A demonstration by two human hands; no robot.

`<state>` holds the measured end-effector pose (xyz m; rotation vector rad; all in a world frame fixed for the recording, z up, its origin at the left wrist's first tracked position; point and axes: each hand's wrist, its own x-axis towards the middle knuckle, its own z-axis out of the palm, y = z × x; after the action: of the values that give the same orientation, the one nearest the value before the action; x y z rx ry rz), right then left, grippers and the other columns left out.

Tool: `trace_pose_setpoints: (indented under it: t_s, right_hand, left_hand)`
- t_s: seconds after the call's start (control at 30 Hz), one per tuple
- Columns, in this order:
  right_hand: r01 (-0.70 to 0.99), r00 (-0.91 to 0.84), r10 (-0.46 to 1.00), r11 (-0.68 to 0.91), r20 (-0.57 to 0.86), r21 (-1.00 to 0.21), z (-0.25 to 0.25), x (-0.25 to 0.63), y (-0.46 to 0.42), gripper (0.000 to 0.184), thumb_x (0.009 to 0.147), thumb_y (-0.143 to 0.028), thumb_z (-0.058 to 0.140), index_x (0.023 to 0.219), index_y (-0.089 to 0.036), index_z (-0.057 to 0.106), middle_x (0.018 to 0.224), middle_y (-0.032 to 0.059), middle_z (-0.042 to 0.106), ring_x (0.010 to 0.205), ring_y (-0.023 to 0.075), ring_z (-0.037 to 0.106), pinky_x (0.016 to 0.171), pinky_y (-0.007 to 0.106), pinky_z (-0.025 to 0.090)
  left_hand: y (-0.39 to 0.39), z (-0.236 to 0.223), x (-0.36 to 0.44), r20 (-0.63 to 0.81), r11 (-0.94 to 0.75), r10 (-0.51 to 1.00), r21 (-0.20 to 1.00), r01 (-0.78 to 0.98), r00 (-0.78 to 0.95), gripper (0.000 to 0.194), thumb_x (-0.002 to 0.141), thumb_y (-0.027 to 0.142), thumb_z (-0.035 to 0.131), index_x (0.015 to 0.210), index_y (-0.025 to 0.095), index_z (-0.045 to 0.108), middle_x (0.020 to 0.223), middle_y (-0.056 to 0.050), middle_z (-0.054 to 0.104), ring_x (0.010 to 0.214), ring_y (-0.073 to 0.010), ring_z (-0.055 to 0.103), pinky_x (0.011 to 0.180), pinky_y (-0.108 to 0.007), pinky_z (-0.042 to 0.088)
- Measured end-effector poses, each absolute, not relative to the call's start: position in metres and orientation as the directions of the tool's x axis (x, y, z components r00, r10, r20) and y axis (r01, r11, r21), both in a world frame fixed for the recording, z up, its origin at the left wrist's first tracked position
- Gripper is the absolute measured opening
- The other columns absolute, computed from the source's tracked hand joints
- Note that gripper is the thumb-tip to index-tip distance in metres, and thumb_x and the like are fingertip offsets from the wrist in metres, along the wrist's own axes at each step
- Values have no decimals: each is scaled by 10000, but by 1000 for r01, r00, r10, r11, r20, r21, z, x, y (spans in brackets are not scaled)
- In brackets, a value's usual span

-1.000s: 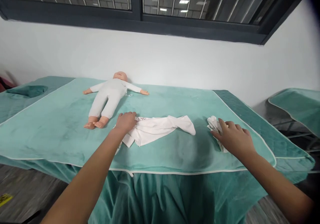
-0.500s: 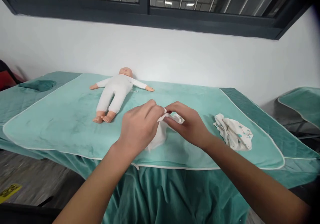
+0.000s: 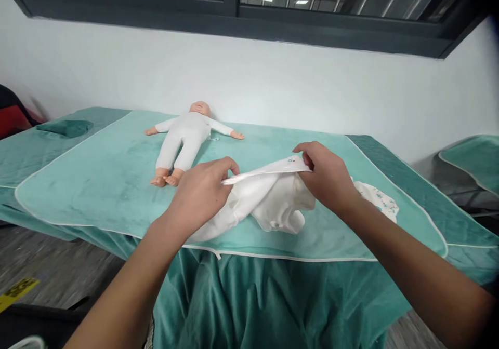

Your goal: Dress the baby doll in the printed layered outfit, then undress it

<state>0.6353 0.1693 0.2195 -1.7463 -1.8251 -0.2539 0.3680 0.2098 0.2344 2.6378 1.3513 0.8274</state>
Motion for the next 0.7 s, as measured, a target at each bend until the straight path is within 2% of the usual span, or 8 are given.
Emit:
trace_pose_setpoints:
  t_s: [0.1, 0.23, 0.3, 0.4, 0.47, 0.57, 0.63, 0.7]
  right_hand:
    - [977, 87, 881, 17, 466, -214, 204, 658, 168, 301, 848, -151, 470, 1095, -218, 627, 1008, 63, 641, 744, 195, 556, 629, 300, 375]
    - [982, 153, 878, -82, 454, -172, 199, 680, 161, 336, 860, -168, 454, 1142, -229, 626, 1102, 85, 652, 818, 230, 600, 634, 319, 381]
    - [981, 178, 847, -113, 500, -157, 208, 683, 153, 335, 875, -180, 444, 1146, -243, 631, 1112, 82, 657, 852, 242, 614, 641, 323, 382]
    - [980, 187, 782, -104, 595, -171, 225, 681, 142, 341, 881, -180, 439, 1136, -268, 648, 1103, 64, 660, 920, 248, 626, 666, 327, 399]
    - [973, 139, 761, 15, 634, -232, 232, 677, 137, 356, 849, -149, 451, 1108, -266, 666, 1119, 59, 660, 984, 245, 624, 729, 337, 437]
    - [872, 109, 821, 191, 560, -450, 235, 673, 134, 324, 834, -169, 503, 1087, -260, 684, 1066, 48, 687, 948, 225, 639, 777, 341, 483]
    - [805, 150, 876, 161, 458, -571, 234, 674, 132, 256, 852, -258, 567, 1070, -273, 699, 967, 31, 695, 824, 206, 636, 682, 314, 483]
    - [796, 203, 888, 95, 412, -598, 233, 677, 130, 204, 845, -336, 617, 1010, -275, 720, 894, 27, 686, 727, 192, 606, 588, 292, 441]
  left_hand:
    - [217, 219, 364, 600, -533, 731, 204, 821, 326, 381, 713, 18, 510, 971, 258, 657, 828, 16, 665, 752, -176, 618, 537, -291, 251]
    - [225, 205, 360, 782, -511, 587, 157, 845, 210, 420, 642, -10, 506, 959, 232, 638, 825, -14, 613, 771, -191, 590, 564, -298, 281]
    - [228, 205, 358, 852, -543, 504, 183, 820, 144, 396, 625, -5, 516, 930, 223, 624, 805, -21, 568, 782, -195, 573, 622, -301, 348]
    - [231, 212, 359, 895, -638, 446, 291, 712, 33, 376, 657, 11, 520, 956, 224, 603, 886, -30, 566, 851, -193, 567, 716, -308, 433]
    - [230, 219, 364, 863, -685, 505, 403, 607, -2, 371, 707, 24, 508, 1004, 229, 595, 951, -28, 587, 890, -178, 580, 748, -297, 467]
    - [228, 226, 371, 765, -662, 644, 567, 491, -15, 326, 781, 60, 499, 1042, 231, 590, 979, -15, 622, 887, -153, 608, 756, -273, 490]
    - [226, 228, 371, 726, -622, 687, 616, 484, -40, 283, 816, 96, 509, 1047, 237, 592, 927, -2, 629, 826, -143, 608, 720, -263, 484]
    - [225, 229, 369, 729, -591, 683, 592, 549, -51, 267, 826, 119, 522, 1047, 248, 597, 846, 13, 613, 746, -140, 583, 675, -265, 463]
